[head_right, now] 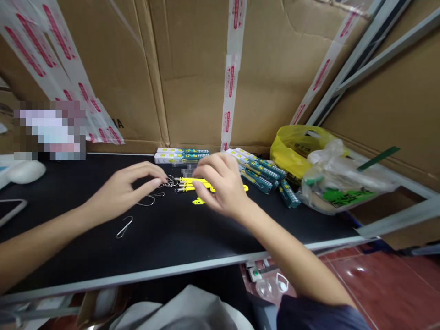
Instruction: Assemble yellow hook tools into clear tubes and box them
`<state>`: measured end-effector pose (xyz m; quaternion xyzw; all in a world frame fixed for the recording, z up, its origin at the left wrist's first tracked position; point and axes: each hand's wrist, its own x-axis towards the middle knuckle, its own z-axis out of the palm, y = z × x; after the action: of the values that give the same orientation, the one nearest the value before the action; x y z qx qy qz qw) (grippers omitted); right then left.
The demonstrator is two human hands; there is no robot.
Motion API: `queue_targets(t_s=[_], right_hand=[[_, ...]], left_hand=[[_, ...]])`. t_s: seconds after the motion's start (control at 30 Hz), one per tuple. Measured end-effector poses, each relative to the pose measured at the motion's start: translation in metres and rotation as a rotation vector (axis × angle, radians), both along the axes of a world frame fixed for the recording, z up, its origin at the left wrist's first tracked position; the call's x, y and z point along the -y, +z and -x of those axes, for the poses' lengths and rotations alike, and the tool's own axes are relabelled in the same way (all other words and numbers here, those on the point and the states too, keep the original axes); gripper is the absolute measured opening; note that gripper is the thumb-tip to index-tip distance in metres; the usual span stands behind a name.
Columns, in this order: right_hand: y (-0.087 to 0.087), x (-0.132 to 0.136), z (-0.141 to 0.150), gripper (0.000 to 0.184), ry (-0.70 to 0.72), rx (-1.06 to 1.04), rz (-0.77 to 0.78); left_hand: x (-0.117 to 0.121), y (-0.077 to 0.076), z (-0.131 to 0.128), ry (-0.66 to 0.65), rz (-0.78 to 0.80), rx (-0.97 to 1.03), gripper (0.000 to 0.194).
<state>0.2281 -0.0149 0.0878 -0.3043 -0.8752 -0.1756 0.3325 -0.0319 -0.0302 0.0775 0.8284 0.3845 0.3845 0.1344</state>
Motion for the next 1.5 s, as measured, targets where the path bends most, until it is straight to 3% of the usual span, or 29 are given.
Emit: queue_targets(t_s=[0.13, 0.3, 0.4, 0.67, 0.87, 1.0, 1.13, 1.3, 1.5], right_hand=[[-0.017, -0.055, 0.003, 0.017, -0.134, 0.124, 0.206], [-0.045, -0.088, -0.022, 0.012, -0.240, 0.206, 0.315], [-0.050, -0.088, -0.032, 0.010, -0.250, 0.214, 0.336], [-0.031, -0.077, -0.036, 0.008, -0.166, 0.325, 0.461], [-0.026, -0.059, -0.035, 0.012, -0.124, 0.391, 0.542], [-0.031, -0.059, -0.032, 0.012, -0.161, 0.462, 0.516], [-0.035, -0.062, -0.030, 0.009, -0.177, 0.474, 0.498], [-0.037, -0.062, -0.028, 0.007, -0.178, 0.453, 0.488], [-0.036, -0.053, -0.017, 0.014, -0.031, 0.172, 0.601]], left_hand=[[-0.042, -0.036, -0.007, 0.094, 0.017, -0.182, 0.019], [-0.049, -0.060, -0.029, -0.016, -0.174, -0.519, 0.019], [-0.051, -0.062, -0.047, -0.019, -0.254, -0.614, 0.017], [-0.059, -0.066, -0.064, 0.026, -0.158, -0.623, 0.015], [-0.046, -0.053, -0.048, 0.087, -0.121, -0.583, 0.020], [-0.027, -0.049, -0.030, 0.094, -0.067, -0.400, 0.018], [-0.015, -0.058, -0.021, 0.062, -0.045, -0.226, 0.016], [-0.017, -0.070, -0.020, 0.023, -0.016, -0.228, 0.017], [-0.021, -0.074, -0.017, 0.029, -0.086, -0.180, 0.019]])
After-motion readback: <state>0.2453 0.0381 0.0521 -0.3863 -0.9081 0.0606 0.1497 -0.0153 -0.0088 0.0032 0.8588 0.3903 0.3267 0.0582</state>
